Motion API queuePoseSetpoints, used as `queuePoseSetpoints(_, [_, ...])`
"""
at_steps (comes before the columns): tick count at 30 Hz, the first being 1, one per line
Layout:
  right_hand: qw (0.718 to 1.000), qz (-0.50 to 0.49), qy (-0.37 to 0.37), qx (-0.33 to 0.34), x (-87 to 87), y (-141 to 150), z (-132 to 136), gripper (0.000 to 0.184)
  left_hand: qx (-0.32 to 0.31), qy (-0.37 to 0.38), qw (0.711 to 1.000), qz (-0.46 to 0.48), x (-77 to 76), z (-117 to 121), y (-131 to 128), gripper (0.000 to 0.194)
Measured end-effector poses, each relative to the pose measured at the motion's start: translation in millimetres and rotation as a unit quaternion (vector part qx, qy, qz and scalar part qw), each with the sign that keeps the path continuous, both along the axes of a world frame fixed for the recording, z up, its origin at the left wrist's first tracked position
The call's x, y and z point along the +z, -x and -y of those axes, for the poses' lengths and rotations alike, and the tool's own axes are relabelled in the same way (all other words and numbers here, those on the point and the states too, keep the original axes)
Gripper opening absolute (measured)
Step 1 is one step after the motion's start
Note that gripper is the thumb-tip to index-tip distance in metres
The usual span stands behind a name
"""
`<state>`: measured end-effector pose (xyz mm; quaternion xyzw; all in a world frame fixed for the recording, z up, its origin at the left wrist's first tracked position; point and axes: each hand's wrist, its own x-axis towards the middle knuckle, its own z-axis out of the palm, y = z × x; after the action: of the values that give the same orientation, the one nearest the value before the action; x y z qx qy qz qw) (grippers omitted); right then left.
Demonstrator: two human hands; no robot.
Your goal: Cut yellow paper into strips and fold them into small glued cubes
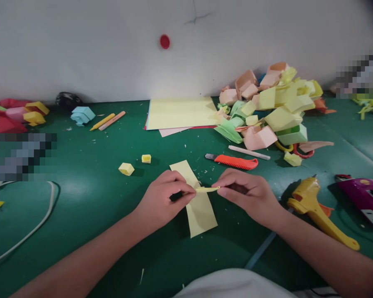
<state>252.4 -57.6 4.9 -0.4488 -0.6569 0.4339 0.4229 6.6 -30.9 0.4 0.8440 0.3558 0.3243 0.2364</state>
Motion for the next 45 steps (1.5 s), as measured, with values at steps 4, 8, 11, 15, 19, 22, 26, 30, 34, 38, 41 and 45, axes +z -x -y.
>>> queuePoseSetpoints(4, [0.997,-0.060,0.003,-0.039,0.5,-7,-3,0.006,0.015,0.000,1.000,0.001,-1.9,-1,2,0.008])
queuePoseSetpoints(8, [0.998,-0.055,-0.029,-0.013,1.5,-9,-2,0.007,0.013,-0.017,1.000,0.001,-2.1,-2,4,0.010])
queuePoseSetpoints(11, [0.994,0.001,-0.106,0.028,2.9,-9,1,0.010,0.011,-0.035,0.999,0.002,-0.9,-2,5,0.016])
queuePoseSetpoints(15, [0.972,0.078,-0.208,0.077,3.8,-8,3,0.019,0.007,-0.037,0.999,0.004,2.7,0,7,0.026])
queuePoseSetpoints(19, [0.951,0.099,-0.274,0.105,1.6,-8,1,0.026,-0.033,-0.026,0.999,0.012,8.3,5,8,0.030])
queuePoseSetpoints(22, [0.941,0.113,-0.296,0.118,-0.4,-8,0,0.028,-0.090,-0.014,0.996,0.023,11.8,8,8,0.032])
queuePoseSetpoints(26, [0.941,0.115,-0.295,0.120,-0.5,-6,1,0.026,-0.110,-0.036,0.993,0.023,13.2,13,4,0.027])
queuePoseSetpoints(30, [0.943,0.118,-0.289,0.114,-0.4,-2,2,0.024,-0.054,-0.101,0.993,0.005,10.9,19,-2,0.011])
queuePoseSetpoints(34, [0.945,0.109,-0.284,0.122,-3.0,2,3,0.024,-0.032,-0.125,0.992,0.008,9.6,24,-5,0.005])
queuePoseSetpoints(38, [0.946,0.105,-0.285,0.118,-4.5,3,4,0.024,-0.041,-0.092,0.995,0.021,11.0,25,-5,0.006])
queuePoseSetpoints(41, [0.942,0.106,-0.296,0.116,-3.7,2,4,0.023,-0.050,-0.076,0.996,0.023,11.2,23,-3,0.007])
queuePoseSetpoints(45, [0.940,0.113,-0.304,0.108,-2.4,2,4,0.024,-0.050,-0.083,0.995,0.017,10.1,21,-1,0.008])
